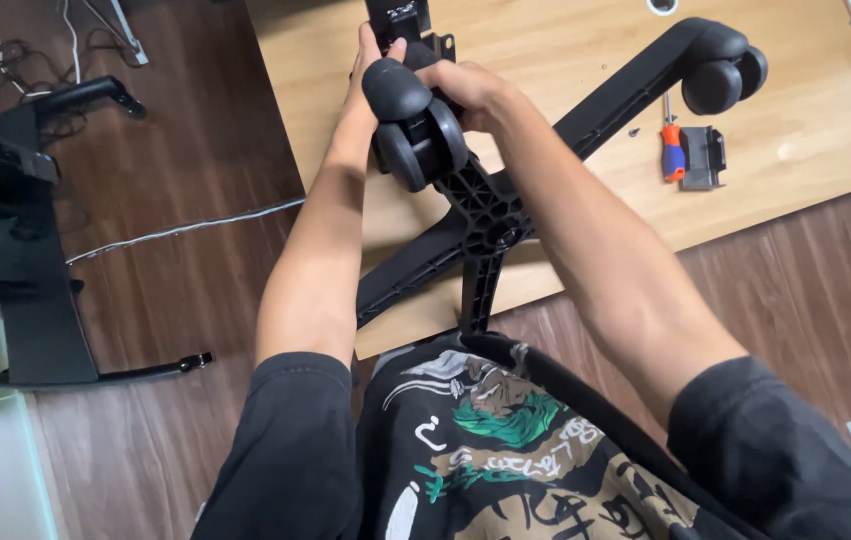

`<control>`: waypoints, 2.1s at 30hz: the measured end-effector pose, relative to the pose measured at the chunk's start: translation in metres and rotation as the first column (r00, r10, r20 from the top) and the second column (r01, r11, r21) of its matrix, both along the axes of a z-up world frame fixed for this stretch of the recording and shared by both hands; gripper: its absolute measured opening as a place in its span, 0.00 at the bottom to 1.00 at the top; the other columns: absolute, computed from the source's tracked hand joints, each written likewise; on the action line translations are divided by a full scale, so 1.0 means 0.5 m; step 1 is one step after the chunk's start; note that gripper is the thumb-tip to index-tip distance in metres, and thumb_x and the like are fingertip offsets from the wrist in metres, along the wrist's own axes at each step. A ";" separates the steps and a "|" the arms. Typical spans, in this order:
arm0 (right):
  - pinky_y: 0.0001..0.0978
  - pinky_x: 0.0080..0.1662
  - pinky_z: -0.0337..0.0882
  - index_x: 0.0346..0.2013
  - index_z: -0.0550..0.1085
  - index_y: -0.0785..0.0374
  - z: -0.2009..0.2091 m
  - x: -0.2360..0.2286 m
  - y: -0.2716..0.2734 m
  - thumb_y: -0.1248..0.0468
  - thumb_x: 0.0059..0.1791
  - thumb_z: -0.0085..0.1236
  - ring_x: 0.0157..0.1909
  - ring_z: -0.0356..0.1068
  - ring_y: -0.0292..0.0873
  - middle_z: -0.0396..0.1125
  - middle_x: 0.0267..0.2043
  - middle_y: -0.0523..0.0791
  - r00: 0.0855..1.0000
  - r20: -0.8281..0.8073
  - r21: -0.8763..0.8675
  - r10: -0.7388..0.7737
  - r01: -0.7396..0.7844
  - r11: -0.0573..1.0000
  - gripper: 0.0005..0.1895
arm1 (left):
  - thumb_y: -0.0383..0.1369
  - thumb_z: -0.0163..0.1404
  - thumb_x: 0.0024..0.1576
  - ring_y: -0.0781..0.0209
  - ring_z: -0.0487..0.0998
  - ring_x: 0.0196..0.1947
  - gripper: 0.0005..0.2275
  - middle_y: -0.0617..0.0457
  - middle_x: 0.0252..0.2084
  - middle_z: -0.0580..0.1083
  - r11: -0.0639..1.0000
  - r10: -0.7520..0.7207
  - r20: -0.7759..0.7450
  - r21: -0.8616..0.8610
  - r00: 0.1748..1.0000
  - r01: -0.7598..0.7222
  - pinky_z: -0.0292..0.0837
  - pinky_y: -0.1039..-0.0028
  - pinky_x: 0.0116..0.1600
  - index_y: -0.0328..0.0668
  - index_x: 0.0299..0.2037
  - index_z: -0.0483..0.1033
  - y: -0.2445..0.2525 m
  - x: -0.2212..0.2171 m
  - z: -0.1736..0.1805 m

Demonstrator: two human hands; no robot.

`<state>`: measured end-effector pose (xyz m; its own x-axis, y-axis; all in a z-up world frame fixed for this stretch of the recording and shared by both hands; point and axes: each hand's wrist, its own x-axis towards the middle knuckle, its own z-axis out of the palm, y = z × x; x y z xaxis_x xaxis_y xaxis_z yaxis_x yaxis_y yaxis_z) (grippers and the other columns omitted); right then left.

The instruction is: The person assembles an office chair on a wooden desk. They press casters into the five-star base, insert the gas lift cylinder, attach the seat mounting plate with a screwdriver, place the mesh seat on the cylinder, and drive screws under the seat to secure it.

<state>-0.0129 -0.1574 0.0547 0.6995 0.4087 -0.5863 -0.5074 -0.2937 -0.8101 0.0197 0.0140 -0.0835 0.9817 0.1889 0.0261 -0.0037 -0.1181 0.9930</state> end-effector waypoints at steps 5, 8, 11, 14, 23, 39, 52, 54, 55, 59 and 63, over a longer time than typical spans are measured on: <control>0.43 0.52 0.79 0.53 0.72 0.65 0.012 0.006 -0.009 0.50 0.48 0.57 0.48 0.78 0.44 0.75 0.50 0.49 0.994 -0.090 0.131 0.056 -0.043 0.990 0.25 | 0.39 0.56 0.59 0.46 0.75 0.57 0.24 0.40 0.57 0.72 0.948 0.270 0.201 0.113 0.942 -0.296 0.73 0.62 0.59 0.41 0.61 0.60 -0.051 -0.106 0.094; 0.44 0.49 0.80 0.52 0.73 0.64 0.039 0.003 -0.009 0.43 0.50 0.52 0.45 0.78 0.44 0.75 0.47 0.49 0.998 -0.027 -0.064 0.065 -0.067 0.996 0.28 | 0.42 0.59 0.62 0.49 0.76 0.53 0.23 0.39 0.54 0.73 0.930 0.346 0.073 0.103 0.935 -0.353 0.74 0.63 0.57 0.35 0.54 0.62 -0.069 -0.136 0.112; 0.45 0.45 0.83 0.50 0.73 0.69 0.021 0.028 -0.016 0.40 0.50 0.51 0.41 0.79 0.46 0.75 0.44 0.52 0.991 0.078 -0.178 0.104 -0.089 0.980 0.33 | 0.47 0.58 0.61 0.55 0.77 0.42 0.23 0.42 0.46 0.73 0.825 0.015 -0.267 -0.541 0.964 -0.163 0.76 0.66 0.47 0.34 0.52 0.68 -0.064 -0.189 0.215; 0.43 0.40 0.83 0.49 0.73 0.75 0.022 0.020 -0.008 0.40 0.51 0.50 0.37 0.79 0.49 0.75 0.42 0.54 0.988 0.143 -0.209 0.066 -0.035 0.977 0.36 | 0.47 0.56 0.57 0.62 0.77 0.35 0.19 0.50 0.41 0.76 0.496 -0.298 -0.157 -0.868 0.942 0.012 0.76 0.71 0.44 0.47 0.53 0.73 -0.062 -0.233 0.273; 0.37 0.29 0.81 0.42 0.71 0.80 0.005 0.005 -0.043 0.44 0.55 0.43 0.22 0.75 0.48 0.74 0.34 0.56 0.977 0.209 -0.147 -0.041 0.073 0.986 0.34 | 0.47 0.47 0.64 0.60 0.79 0.28 0.16 0.50 0.33 0.79 0.439 -0.303 -0.149 -0.899 0.941 -0.001 0.77 0.68 0.35 0.43 0.47 0.79 -0.079 -0.230 0.311; 0.26 0.21 0.69 0.39 0.75 0.69 0.050 -0.045 -0.018 0.52 0.43 0.64 0.19 0.70 0.35 0.72 0.27 0.45 0.981 0.195 -0.058 0.004 0.007 0.998 0.23 | 0.35 0.62 0.54 0.56 0.81 0.37 0.11 0.43 0.40 0.80 0.349 -0.165 -0.061 -0.937 0.984 0.001 0.81 0.68 0.48 0.47 0.45 0.81 -0.092 -0.258 0.359; 0.25 0.15 0.55 0.29 0.74 0.68 0.048 -0.052 -0.011 0.57 0.43 0.64 0.13 0.59 0.33 0.66 0.20 0.43 0.986 0.039 0.047 -0.162 0.160 0.986 0.15 | 0.47 0.60 0.55 0.52 0.81 0.34 0.21 0.42 0.37 0.78 0.229 -0.309 -0.260 -0.954 0.915 -0.194 0.82 0.64 0.44 0.30 0.41 0.78 -0.107 -0.178 0.242; 0.25 0.17 0.55 0.32 0.75 0.66 0.046 -0.056 -0.014 0.56 0.43 0.64 0.14 0.59 0.32 0.66 0.21 0.42 0.986 0.078 0.039 -0.145 0.142 0.989 0.15 | 0.45 0.56 0.57 0.53 0.82 0.37 0.20 0.40 0.40 0.78 0.214 -0.217 -0.279 -0.949 0.935 -0.233 0.82 0.65 0.47 0.31 0.44 0.78 -0.112 -0.189 0.258; 0.25 0.17 0.55 0.32 0.75 0.66 0.042 -0.045 -0.014 0.56 0.43 0.64 0.14 0.59 0.32 0.66 0.21 0.42 0.985 0.075 0.042 -0.158 0.155 0.987 0.15 | 0.45 0.56 0.57 0.53 0.82 0.37 0.20 0.40 0.40 0.78 0.221 -0.229 -0.282 -0.947 0.932 -0.233 0.82 0.65 0.47 0.31 0.44 0.78 -0.099 -0.217 0.271; 0.24 0.21 0.64 0.34 0.75 0.61 0.042 -0.017 -0.026 0.46 0.46 0.61 0.17 0.63 0.33 0.68 0.23 0.41 0.997 -0.026 -0.044 0.072 -0.073 0.996 0.20 | 0.42 0.54 0.60 0.58 0.81 0.39 0.19 0.48 0.50 0.77 0.739 -0.314 0.147 -0.582 0.938 0.339 0.79 0.69 0.47 0.54 0.60 0.68 -0.058 -0.210 0.212; 0.29 0.23 0.72 0.38 0.78 0.62 0.037 0.003 -0.046 0.41 0.46 0.57 0.18 0.70 0.38 0.71 0.26 0.43 0.932 0.299 -0.299 0.205 -0.113 0.948 0.26 | 0.46 0.50 0.64 0.59 0.78 0.31 0.19 0.49 0.34 0.79 0.840 -0.361 -0.338 -0.523 0.869 0.145 0.74 0.72 0.39 0.34 0.42 0.80 -0.018 -0.130 0.198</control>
<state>-0.0112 -0.1803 0.0733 0.8078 0.3870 -0.4447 -0.1612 -0.5806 -0.7981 -0.0452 0.0047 0.0154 0.8929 -0.1847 -0.4105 0.4492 0.3048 0.8398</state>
